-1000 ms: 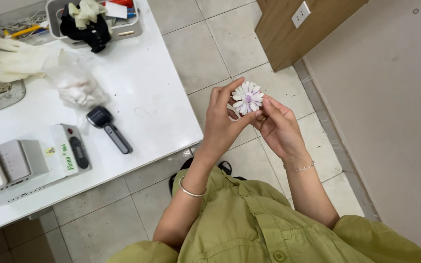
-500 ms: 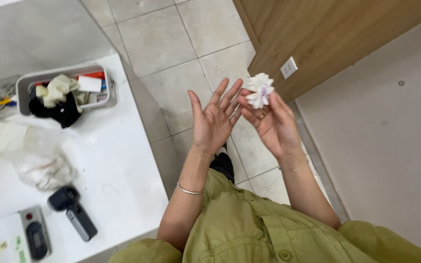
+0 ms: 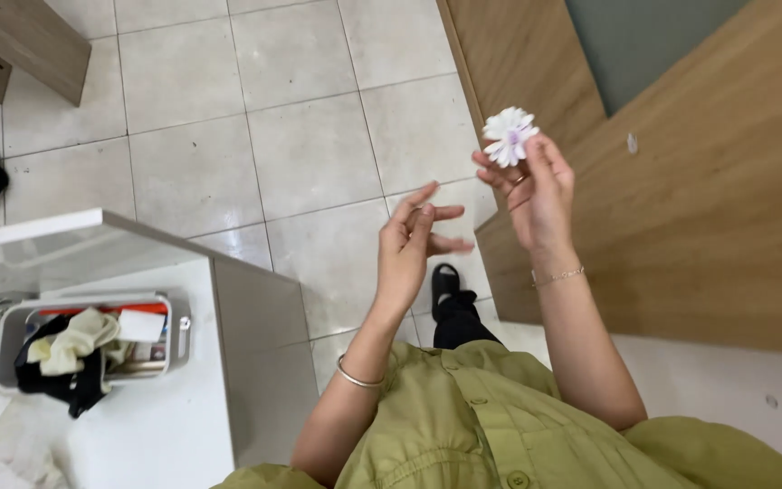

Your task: Refining the details of a flower-shaped candle with a sculpting tool and then placing it on a display shelf.

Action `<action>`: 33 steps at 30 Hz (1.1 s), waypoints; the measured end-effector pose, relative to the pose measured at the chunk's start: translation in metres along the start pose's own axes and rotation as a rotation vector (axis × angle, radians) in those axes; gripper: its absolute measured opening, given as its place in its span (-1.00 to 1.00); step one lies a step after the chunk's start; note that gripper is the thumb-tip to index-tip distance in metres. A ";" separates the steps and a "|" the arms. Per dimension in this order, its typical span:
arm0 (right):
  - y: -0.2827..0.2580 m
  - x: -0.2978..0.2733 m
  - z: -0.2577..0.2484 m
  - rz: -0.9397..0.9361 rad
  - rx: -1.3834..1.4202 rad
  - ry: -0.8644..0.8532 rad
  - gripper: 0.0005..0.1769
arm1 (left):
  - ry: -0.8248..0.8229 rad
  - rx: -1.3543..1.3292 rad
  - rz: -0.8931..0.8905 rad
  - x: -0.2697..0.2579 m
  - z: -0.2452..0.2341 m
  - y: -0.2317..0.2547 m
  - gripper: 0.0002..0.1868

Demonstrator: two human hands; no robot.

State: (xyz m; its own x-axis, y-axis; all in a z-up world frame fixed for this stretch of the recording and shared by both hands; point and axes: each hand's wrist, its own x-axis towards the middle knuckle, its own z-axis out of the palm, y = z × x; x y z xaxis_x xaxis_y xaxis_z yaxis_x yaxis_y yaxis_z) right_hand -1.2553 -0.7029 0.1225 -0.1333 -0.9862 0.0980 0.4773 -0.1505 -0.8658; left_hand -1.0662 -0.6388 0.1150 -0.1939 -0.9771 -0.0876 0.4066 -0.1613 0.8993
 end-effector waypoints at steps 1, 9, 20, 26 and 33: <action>-0.002 0.019 0.006 0.095 0.003 -0.050 -0.64 | 0.070 -0.036 -0.085 0.026 0.003 0.016 -0.42; 0.012 0.218 0.011 0.368 0.051 -0.281 -0.62 | 0.245 1.020 0.421 0.233 0.012 0.066 -0.05; 0.086 0.454 0.042 0.510 -0.055 -0.317 -0.58 | 0.337 0.723 0.386 0.470 -0.060 0.080 -0.19; 0.134 0.607 0.115 0.477 -0.031 -0.307 -0.56 | 0.308 0.824 0.439 0.625 -0.142 0.146 -0.27; 0.181 0.762 0.207 0.452 0.006 -0.233 -0.58 | 0.290 0.913 0.423 0.781 -0.226 0.232 -0.29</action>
State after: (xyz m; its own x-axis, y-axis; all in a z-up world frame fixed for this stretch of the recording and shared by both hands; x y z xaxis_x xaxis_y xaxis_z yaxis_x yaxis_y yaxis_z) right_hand -1.0908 -1.4957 0.1417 0.2853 -0.9417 -0.1784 0.4477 0.2955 -0.8439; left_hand -0.9212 -1.4706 0.1581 0.0778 -0.9447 0.3185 -0.4609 0.2492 0.8517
